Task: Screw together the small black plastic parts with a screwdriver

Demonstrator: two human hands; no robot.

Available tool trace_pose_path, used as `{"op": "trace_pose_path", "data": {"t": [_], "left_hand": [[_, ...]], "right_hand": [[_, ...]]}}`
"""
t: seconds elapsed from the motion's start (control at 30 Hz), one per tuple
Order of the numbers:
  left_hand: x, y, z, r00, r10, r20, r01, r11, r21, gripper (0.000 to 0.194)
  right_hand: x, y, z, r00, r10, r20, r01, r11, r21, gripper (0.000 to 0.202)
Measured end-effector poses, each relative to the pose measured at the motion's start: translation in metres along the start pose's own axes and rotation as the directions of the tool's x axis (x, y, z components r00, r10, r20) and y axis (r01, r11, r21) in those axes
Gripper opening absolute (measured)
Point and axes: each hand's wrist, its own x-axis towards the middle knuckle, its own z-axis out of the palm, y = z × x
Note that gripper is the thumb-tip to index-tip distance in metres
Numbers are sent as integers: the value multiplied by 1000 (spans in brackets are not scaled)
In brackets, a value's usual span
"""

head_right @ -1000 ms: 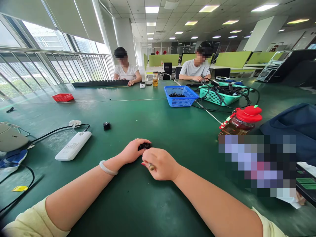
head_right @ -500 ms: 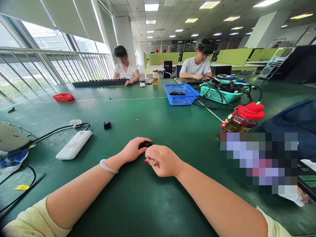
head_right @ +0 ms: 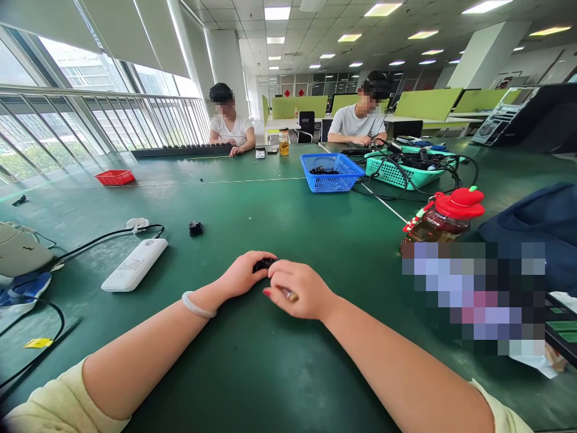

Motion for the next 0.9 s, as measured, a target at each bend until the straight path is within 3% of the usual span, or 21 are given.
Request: {"op": "trace_pose_path", "data": {"t": [0.1,0.2,0.27,0.33,0.4,0.47,0.57,0.67,0.9], "left_hand": [[0,1,-1,1000,7,0,-7,1000,3,31],[0,1,-1,1000,-5,-1,5,1000,12,33],[0,0,0,1000,-5,-2,5,1000,13,33],[0,-1,1,1000,-4,-3,4,1000,13,34],[0,-2,1,1000,-7,-4,7,1000,16,36],[-1,-2,2,1000,-15,-9,15,1000,19,39],[-2,-1,2,999,-27,-17,27,999,19,40],[-2,1,1,1000,-25,-14,25,999,20,39],[-2,1,1,999,-49,-6,49,996,-69,44]], "right_hand": [[-2,13,-8,942,251,-222,-241,968,71,22],[-3,19,-11,906,353,-234,-343,936,81,25],[-3,15,-9,945,259,-197,-261,965,18,26],[-1,6,-5,990,58,-127,-74,990,-119,27],[0,-5,2,990,-139,-1,133,947,-294,33],[1,-15,12,968,-221,117,249,885,-394,39],[-1,-21,22,954,-198,225,278,866,-416,36],[-2,-18,21,951,-178,254,269,880,-393,33],[0,-1,-2,983,-181,44,183,896,-406,36]]}}
